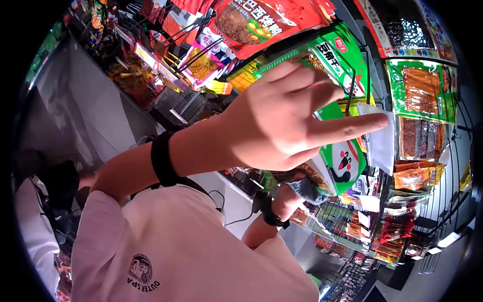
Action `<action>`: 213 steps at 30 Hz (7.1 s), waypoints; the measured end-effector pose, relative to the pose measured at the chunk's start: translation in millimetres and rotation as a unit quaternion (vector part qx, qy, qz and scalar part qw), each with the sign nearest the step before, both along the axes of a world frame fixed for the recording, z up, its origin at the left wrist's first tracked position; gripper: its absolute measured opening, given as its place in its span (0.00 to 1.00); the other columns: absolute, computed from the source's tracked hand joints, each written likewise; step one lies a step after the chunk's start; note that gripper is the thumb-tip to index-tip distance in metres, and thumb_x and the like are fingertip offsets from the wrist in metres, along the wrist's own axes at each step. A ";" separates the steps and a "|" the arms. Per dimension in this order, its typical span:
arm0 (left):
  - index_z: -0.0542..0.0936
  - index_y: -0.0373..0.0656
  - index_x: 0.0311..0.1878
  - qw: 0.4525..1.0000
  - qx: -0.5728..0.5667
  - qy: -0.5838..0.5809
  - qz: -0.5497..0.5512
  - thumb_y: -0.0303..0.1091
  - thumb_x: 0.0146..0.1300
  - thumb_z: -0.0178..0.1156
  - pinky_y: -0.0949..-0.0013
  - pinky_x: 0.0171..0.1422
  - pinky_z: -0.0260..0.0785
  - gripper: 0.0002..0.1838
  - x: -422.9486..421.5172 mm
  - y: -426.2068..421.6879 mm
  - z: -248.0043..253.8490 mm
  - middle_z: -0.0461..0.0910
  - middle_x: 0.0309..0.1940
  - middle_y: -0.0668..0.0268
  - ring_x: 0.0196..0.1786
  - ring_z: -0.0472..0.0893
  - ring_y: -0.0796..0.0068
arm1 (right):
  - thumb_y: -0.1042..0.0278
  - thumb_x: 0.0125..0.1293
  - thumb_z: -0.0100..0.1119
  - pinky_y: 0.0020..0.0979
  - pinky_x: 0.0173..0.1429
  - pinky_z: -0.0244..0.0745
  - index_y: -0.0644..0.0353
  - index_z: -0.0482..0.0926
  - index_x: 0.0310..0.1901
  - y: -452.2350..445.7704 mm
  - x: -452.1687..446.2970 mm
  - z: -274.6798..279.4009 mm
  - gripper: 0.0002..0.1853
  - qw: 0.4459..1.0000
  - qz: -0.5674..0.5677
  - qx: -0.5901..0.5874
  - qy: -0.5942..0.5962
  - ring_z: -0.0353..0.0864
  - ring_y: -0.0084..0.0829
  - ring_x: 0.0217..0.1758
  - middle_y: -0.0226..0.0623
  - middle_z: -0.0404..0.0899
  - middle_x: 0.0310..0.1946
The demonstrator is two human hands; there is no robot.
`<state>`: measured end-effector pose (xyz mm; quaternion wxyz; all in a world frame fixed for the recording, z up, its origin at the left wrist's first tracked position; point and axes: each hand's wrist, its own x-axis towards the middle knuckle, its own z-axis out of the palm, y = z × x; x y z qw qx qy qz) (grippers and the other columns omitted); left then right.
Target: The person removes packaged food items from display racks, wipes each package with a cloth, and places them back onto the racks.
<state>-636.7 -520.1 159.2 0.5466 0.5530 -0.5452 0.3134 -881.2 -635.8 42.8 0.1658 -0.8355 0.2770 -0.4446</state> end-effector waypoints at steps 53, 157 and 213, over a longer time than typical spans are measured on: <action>0.66 0.58 0.72 0.956 0.189 0.151 -0.168 0.31 0.56 0.61 0.36 0.72 0.48 0.37 14.4 -54.5 -35.5 0.54 0.76 0.56 0.76 0.54 0.45 | 0.74 0.72 0.51 0.36 0.67 0.69 0.66 0.64 0.66 15.2 107.4 51.5 0.23 0.887 -0.015 0.389 -0.247 0.72 0.34 0.63 0.42 0.70 0.62; 0.67 0.33 0.66 0.755 0.321 0.408 -0.401 0.35 0.64 0.67 0.69 0.66 0.61 0.31 -249.3 -245.2 -97.6 0.73 0.60 0.63 0.59 0.72 0.75 | 0.47 0.75 0.42 0.44 0.68 0.69 0.57 0.71 0.64 -57.0 -326.9 -41.0 0.26 0.402 0.206 0.606 -0.654 0.76 0.41 0.60 0.41 0.76 0.60; 0.68 0.27 0.65 0.894 0.278 0.093 -0.338 0.19 0.66 0.53 0.60 0.67 0.65 0.23 -472.8 -61.6 -138.0 0.70 0.64 0.47 0.64 0.73 0.55 | 0.34 0.45 0.66 0.54 0.69 0.52 0.59 0.72 0.62 -7.6 -354.9 3.7 0.46 0.980 -0.033 0.018 -0.197 0.65 0.49 0.61 0.45 0.67 0.64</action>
